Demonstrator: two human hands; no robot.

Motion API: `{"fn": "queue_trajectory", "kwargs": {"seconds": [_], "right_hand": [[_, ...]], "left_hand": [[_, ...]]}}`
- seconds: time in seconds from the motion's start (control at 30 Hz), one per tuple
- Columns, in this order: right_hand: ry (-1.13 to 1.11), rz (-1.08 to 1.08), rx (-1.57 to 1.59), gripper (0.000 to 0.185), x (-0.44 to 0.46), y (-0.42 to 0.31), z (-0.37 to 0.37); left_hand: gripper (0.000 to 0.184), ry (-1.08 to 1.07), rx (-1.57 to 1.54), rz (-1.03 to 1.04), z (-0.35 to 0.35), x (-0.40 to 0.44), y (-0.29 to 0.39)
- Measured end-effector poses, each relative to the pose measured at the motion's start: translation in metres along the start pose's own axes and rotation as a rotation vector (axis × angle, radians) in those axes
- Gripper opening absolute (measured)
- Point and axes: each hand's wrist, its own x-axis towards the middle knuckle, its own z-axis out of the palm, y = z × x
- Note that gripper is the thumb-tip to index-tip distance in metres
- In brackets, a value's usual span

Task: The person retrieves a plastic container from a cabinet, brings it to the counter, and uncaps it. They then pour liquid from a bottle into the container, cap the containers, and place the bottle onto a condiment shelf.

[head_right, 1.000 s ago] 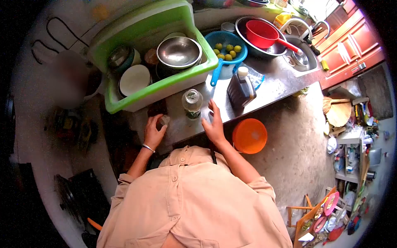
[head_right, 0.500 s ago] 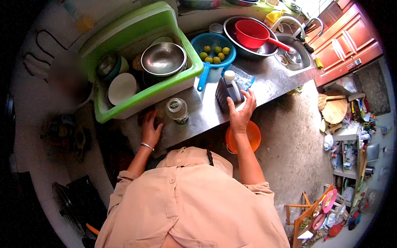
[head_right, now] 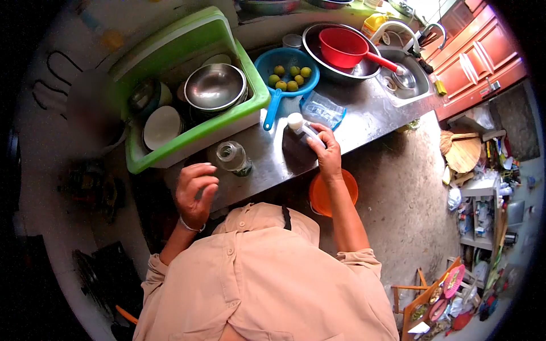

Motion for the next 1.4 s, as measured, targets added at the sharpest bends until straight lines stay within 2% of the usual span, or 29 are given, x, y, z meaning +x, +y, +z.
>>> {"fn": "queue_trajectory", "kwargs": {"seconds": [0.07,0.13,0.2,0.27,0.37,0.4,0.43,0.47,0.53,0.6,0.63,0.73,0.9,0.97,1.17,1.4], "right_hand": [[-0.028,0.036,0.026,0.021,0.000,-0.012,-0.005],[-0.176,0.100,0.004,0.023,0.004,-0.020,-0.014],[-0.232,0.098,0.012,0.026,0.010,-0.020,-0.023],[-0.337,0.168,0.002,0.028,0.013,-0.026,-0.029],[-0.420,0.089,0.000,0.022,0.022,-0.019,-0.035],[-0.463,0.030,-0.004,0.021,0.024,-0.014,-0.037],[-0.419,0.176,0.015,0.025,0.024,-0.018,-0.036],[-0.415,0.174,0.018,0.025,0.023,-0.017,-0.033],[-0.327,0.162,0.043,0.030,0.021,-0.012,-0.029],[-0.328,0.138,0.028,0.031,0.022,-0.007,-0.029],[-0.317,0.099,0.031,0.032,0.020,-0.008,-0.027],[-0.300,0.053,0.008,0.033,0.019,-0.003,-0.026],[-0.228,-0.071,-0.010,0.035,0.018,0.002,-0.020],[-0.227,-0.058,-0.023,0.035,0.017,0.002,-0.021],[-0.238,-0.057,-0.025,0.034,0.017,0.003,-0.022],[-0.262,-0.074,0.000,0.032,0.016,-0.002,-0.023]], "left_hand": [[0.015,-0.010,-0.034,0.056,0.014,0.016,0.006],[0.018,-0.153,-0.073,0.161,0.031,0.028,0.012],[0.023,-0.189,-0.061,0.049,0.056,0.040,0.025],[0.026,-0.231,-0.074,0.024,0.081,0.047,0.026],[0.049,-0.300,0.110,-0.009,0.113,0.056,0.021],[0.049,-0.303,0.111,-0.005,0.120,0.058,0.019],[0.049,-0.315,0.198,0.021,0.127,0.062,0.018],[0.050,-0.327,0.285,0.049,0.132,0.067,0.016],[0.045,-0.343,0.313,0.111,0.139,0.074,0.010],[0.038,-0.466,0.410,0.178,0.143,0.079,0.002],[0.032,-0.407,0.404,0.261,0.145,0.081,-0.003],[0.029,-0.467,0.409,0.333,0.149,0.085,-0.011],[0.024,-0.343,0.371,0.344,0.164,0.076,-0.016],[0.024,-0.361,0.387,0.231,0.165,0.072,-0.010],[0.026,-0.255,0.373,0.147,0.172,0.066,-0.008],[0.023,-0.295,0.308,0.300,0.175,0.072,-0.020]]}}
